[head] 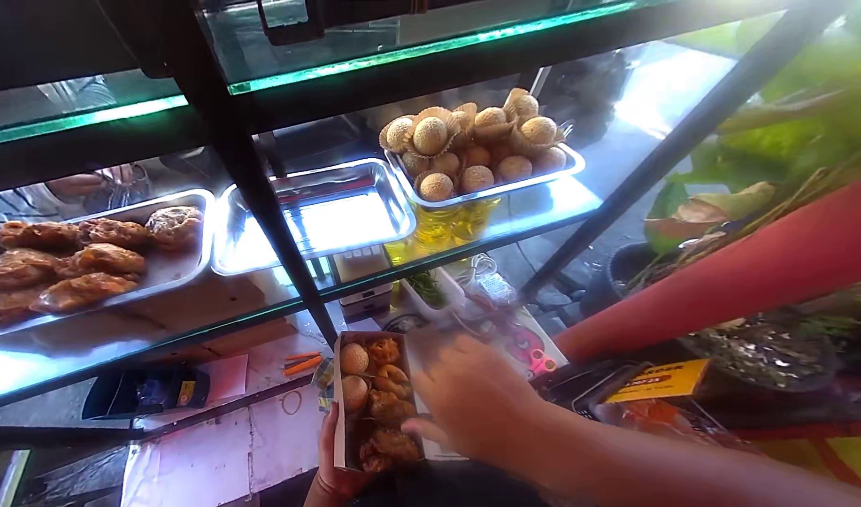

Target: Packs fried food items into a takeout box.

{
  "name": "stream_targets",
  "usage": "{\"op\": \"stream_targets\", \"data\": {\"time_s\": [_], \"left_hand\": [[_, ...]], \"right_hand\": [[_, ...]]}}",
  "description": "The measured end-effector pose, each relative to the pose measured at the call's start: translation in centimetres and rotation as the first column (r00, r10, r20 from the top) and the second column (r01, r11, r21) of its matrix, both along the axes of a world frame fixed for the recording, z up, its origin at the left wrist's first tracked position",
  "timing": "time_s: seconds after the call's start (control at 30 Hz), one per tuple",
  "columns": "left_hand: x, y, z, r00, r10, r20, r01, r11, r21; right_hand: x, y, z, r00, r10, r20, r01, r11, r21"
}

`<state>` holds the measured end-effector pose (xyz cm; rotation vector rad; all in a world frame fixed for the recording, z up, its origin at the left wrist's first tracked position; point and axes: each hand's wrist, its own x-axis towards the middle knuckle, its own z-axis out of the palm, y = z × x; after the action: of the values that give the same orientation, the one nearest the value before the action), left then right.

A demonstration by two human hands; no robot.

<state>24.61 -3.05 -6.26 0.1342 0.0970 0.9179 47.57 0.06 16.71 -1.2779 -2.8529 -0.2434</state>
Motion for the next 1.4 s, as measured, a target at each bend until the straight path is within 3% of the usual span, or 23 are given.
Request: {"op": "stream_targets", "data": {"time_s": [0.13,0.23,0.43,0.57,0.7,0.83,1.2,1.4], "left_hand": [[0.3,-0.1,0.2,1.000,-0.003,0.029,0.003,1.000,0.008],[0.3,-0.2,0.1,1.000,-0.001,0.028,0.000,1.000,0.015],[0.7,-0.5,0.2,0.998,0.010,0.064,-0.009,1.000,-0.015],[0.5,-1.4,-0.8,0.997,0.022,0.071,-0.022,1.000,0.001],[0.3,-2.5,-1.5,0.998,0.052,0.042,-0.052,0.999,0.003],[-0.1,-3.5,-1.7,0.998,0.050,0.037,-0.050,0.999,-0.003],[-0.2,-3.7,-2.0,1.000,0.019,0.015,-0.019,0.999,-0.026],[-0.5,-4.0,-1.8,0.999,0.018,0.036,-0.017,0.999,-0.029]], "right_hand": [[-1.4,-0.3,1.3,0.997,0.021,0.069,-0.017,0.999,-0.046],[-3.0,-0.1,3.0,0.985,0.022,0.169,0.014,0.979,-0.205],[-3.8,-0.9,3.6,0.974,0.037,0.223,-0.007,0.991,-0.135],[-4.0,-0.8,1.7,0.982,0.040,0.182,-0.015,0.991,-0.136],[-1.7,-0.6,-2.0,0.981,0.192,-0.025,-0.190,0.979,0.070],[1.2,-0.5,-3.3,0.951,0.284,-0.120,-0.265,0.952,0.151],[0.5,-1.2,-2.9,0.974,0.205,-0.096,-0.192,0.974,0.123],[1.8,-2.0,-3.7,0.951,0.277,-0.135,-0.252,0.951,0.180]]}}
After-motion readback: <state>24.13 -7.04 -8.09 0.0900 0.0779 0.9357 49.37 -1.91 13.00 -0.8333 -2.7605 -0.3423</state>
